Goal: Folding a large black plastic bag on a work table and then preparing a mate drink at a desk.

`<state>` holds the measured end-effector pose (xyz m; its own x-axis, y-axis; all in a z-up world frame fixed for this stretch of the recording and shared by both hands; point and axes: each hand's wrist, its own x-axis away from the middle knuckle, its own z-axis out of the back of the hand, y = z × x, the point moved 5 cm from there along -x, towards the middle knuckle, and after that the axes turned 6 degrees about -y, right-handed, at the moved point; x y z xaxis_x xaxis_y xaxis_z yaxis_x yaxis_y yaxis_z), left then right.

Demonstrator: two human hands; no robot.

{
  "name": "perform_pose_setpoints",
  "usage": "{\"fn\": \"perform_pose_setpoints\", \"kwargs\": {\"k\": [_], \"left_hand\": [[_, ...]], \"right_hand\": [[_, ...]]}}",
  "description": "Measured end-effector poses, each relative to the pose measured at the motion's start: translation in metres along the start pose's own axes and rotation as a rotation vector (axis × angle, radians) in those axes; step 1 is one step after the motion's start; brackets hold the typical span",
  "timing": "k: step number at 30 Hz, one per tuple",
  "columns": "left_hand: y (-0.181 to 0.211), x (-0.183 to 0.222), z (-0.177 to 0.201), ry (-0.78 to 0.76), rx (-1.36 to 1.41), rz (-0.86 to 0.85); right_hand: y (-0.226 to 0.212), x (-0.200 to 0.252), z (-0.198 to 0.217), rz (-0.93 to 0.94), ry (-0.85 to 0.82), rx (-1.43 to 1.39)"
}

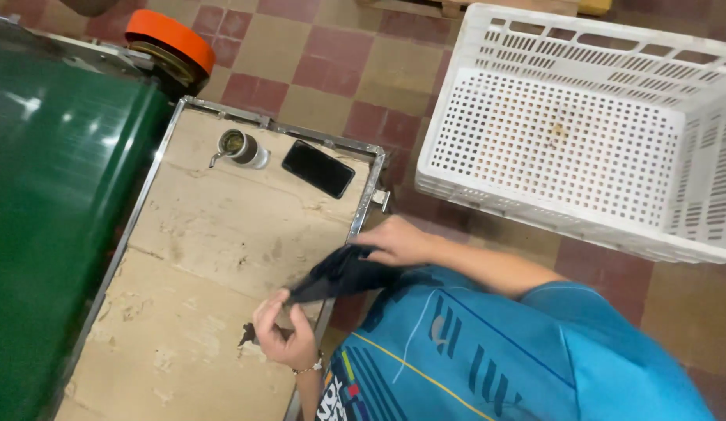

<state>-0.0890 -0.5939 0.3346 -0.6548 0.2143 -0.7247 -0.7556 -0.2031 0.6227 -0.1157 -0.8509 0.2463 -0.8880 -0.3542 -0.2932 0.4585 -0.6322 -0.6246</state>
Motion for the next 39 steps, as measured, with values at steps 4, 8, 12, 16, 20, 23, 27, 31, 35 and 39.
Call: {"fn": "perform_pose_setpoints", "kwargs": {"k": [4,8,12,16,20,23,27,31,35,39], "left_hand": [[-0.021,0.015,-0.019,0.041,0.060,0.133],[-0.035,0.029,-0.036,0.010,0.062,0.250],[-0.044,0.039,-0.051,0.028,0.067,0.380],[-0.046,0.038,-0.066,-0.008,0.054,0.363],[-0.047,0.039,-0.070,-0.021,-0.045,0.474],[-0.056,0.053,-0.069,-0.025,-0.137,0.526],[-0.054,0.060,-0.077,-0.098,-0.143,0.567],[-0.038,0.052,-0.075,-0.100,-0.275,0.507],[-0.021,0.061,-0.061,-0.323,-0.352,0.585],[-0.030,0.116,-0.039,-0.547,-0.451,0.832]], "right_hand": [[0.034,0.050,0.089,-0.134,0.314,-0.156],[0.120,0.144,0.151,-0.584,0.854,-0.245],[0.159,0.202,0.202,-0.537,1.291,-0.412],[0.228,0.254,0.191,-0.669,1.303,-0.687],[0.243,0.284,0.160,-1.524,0.303,-0.158],[0.236,0.255,0.168,-1.564,-0.039,0.267],[0.221,0.154,0.181,-1.085,0.227,0.336],[0.175,-0.012,0.164,-0.631,0.295,0.176],[0.179,-0.147,0.079,-0.286,0.214,-0.202],[0.204,-0.258,-0.009,-0.251,0.209,-0.302]]}}
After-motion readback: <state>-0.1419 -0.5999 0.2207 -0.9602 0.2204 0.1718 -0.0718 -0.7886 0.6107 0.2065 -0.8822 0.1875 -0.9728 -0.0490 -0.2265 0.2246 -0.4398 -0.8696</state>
